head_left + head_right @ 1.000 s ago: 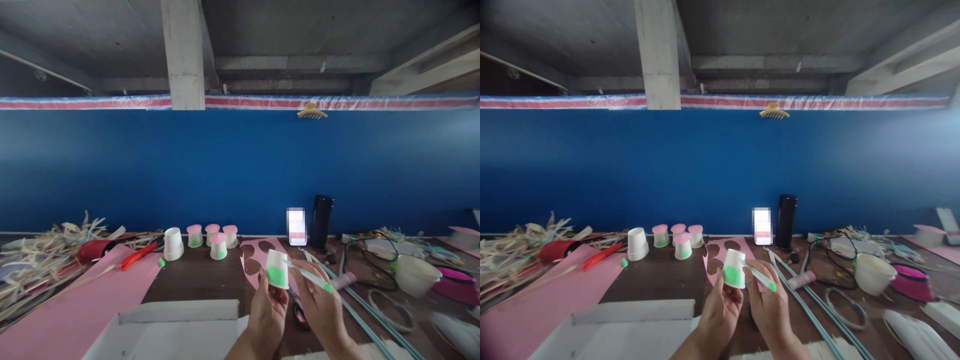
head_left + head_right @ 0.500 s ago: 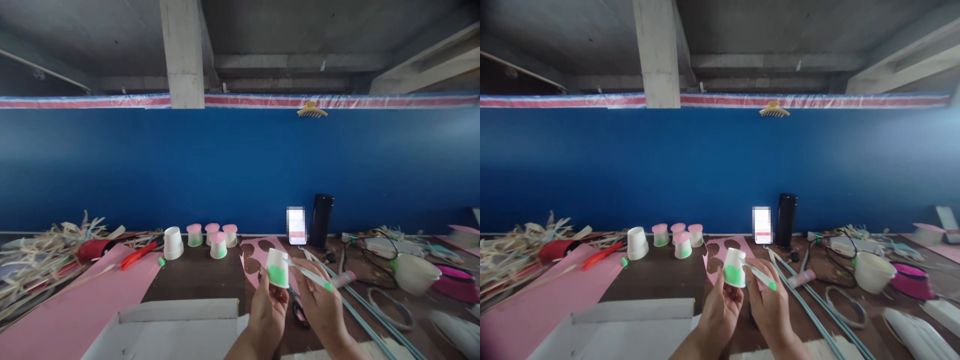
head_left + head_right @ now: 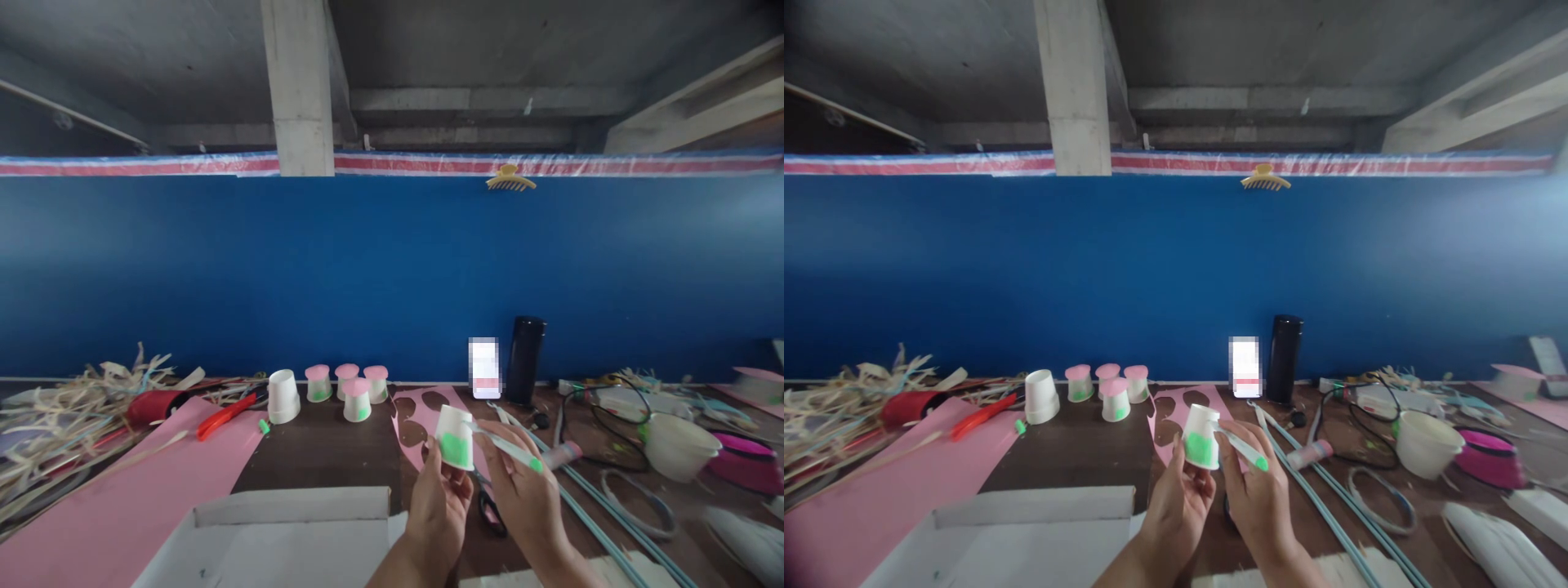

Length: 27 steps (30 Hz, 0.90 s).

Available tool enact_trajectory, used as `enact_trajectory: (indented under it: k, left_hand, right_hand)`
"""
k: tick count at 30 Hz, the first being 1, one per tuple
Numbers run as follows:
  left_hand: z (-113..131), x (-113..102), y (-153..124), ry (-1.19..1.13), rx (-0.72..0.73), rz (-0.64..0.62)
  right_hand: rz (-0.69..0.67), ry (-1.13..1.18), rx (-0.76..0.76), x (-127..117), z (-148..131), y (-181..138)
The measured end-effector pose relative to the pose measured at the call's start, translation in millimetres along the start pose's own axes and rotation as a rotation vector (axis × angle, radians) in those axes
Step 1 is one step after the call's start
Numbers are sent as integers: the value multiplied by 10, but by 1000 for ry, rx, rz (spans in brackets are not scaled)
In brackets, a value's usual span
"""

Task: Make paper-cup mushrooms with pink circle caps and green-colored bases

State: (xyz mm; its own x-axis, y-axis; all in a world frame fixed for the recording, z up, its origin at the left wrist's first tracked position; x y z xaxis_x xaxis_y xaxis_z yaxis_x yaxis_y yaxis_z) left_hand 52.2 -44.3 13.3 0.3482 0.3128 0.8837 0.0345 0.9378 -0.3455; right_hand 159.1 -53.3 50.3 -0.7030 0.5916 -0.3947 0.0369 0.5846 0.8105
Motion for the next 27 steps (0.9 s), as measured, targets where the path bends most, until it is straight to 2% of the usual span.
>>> enact_trajectory:
  k: [18, 27]
  left_hand:
    - [21, 24, -22, 63, 22, 6]
    - [24, -3, -21, 61, 14, 9]
  right_hand:
    - [-20, -13, -4, -9, -3, 3]
    - [27, -7, -19, -23, -12, -1]
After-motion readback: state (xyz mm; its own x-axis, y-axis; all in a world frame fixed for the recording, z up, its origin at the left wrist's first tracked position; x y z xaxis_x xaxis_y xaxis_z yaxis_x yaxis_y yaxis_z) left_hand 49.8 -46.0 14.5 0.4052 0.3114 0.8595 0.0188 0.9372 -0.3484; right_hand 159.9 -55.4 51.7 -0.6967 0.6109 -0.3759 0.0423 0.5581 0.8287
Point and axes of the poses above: each hand's wrist, its own y-axis towards the middle knuckle, its own x-axis out of the palm, z = x × y, the point moved 1 cm from there along y, towards the middle knuckle, and after that the axes turned 3 degrees about -y, right-handed, at the moved point
